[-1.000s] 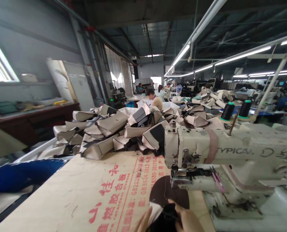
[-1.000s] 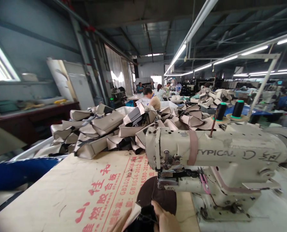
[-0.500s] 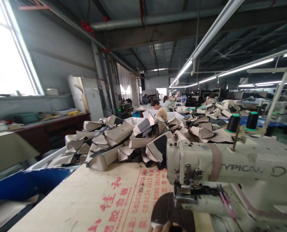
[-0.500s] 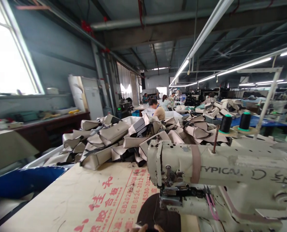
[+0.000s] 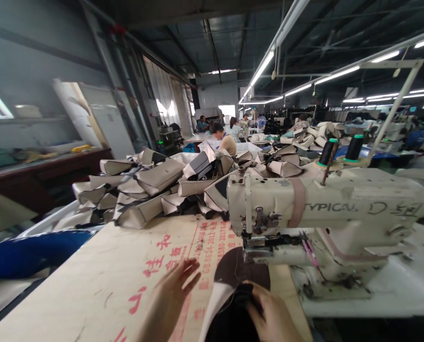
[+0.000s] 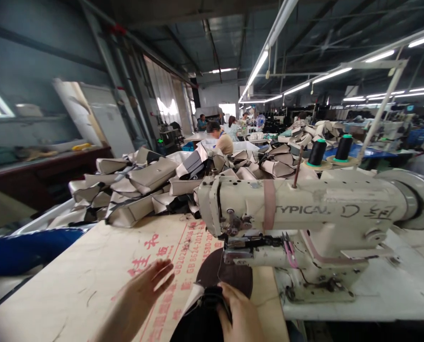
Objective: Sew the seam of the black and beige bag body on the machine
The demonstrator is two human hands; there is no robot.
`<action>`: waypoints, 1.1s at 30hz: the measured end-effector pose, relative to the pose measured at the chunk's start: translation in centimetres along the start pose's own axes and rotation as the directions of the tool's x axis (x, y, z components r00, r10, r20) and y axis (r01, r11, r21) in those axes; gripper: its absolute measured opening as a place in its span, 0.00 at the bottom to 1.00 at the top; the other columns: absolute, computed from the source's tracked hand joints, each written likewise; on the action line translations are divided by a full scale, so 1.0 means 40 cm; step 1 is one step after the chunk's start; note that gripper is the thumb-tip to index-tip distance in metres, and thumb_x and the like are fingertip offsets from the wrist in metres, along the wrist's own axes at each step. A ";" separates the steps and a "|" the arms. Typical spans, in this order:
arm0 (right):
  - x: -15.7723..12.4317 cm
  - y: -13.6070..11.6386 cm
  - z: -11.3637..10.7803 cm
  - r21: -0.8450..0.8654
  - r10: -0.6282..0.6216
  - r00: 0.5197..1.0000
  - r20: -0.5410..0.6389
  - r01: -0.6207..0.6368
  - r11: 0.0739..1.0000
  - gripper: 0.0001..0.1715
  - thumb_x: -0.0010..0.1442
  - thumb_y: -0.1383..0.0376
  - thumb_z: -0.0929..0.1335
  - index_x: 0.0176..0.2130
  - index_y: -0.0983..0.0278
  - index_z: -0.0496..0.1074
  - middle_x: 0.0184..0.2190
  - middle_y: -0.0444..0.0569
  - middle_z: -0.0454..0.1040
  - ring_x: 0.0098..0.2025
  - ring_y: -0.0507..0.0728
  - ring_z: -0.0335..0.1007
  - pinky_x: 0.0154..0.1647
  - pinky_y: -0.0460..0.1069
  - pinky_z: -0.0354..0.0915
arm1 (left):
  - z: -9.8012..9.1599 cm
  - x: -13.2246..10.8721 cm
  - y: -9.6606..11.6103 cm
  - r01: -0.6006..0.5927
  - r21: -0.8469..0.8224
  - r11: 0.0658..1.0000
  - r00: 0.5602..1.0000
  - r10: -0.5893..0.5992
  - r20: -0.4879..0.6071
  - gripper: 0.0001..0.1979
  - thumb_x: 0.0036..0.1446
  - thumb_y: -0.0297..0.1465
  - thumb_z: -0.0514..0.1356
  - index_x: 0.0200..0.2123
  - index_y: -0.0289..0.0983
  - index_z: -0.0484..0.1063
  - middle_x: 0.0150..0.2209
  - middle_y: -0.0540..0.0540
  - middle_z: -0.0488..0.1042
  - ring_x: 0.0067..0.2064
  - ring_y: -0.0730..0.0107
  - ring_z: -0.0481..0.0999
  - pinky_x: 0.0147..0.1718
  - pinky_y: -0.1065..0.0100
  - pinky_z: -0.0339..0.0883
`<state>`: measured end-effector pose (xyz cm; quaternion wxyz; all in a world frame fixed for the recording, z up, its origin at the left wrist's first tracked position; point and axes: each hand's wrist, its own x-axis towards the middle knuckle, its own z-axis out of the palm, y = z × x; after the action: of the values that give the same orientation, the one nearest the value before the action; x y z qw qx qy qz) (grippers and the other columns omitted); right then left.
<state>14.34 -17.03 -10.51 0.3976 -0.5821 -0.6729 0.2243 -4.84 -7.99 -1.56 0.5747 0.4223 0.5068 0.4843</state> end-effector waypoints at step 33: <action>-0.023 0.003 0.024 -0.086 -0.214 0.931 -0.295 0.197 0.977 0.17 0.62 0.67 0.59 0.48 0.67 0.70 0.45 0.52 0.74 0.46 0.55 0.72 0.48 0.46 0.68 | -0.092 -0.097 -0.179 -0.713 0.657 0.247 0.701 0.293 0.650 0.26 0.57 0.35 0.56 0.59 0.48 0.57 0.59 0.49 0.63 0.59 0.62 0.63 0.56 0.60 0.61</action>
<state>13.66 -17.75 -11.41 0.5008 -0.5467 -0.6673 0.0710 -7.63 -13.06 -8.34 0.1630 0.8849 0.3819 0.2111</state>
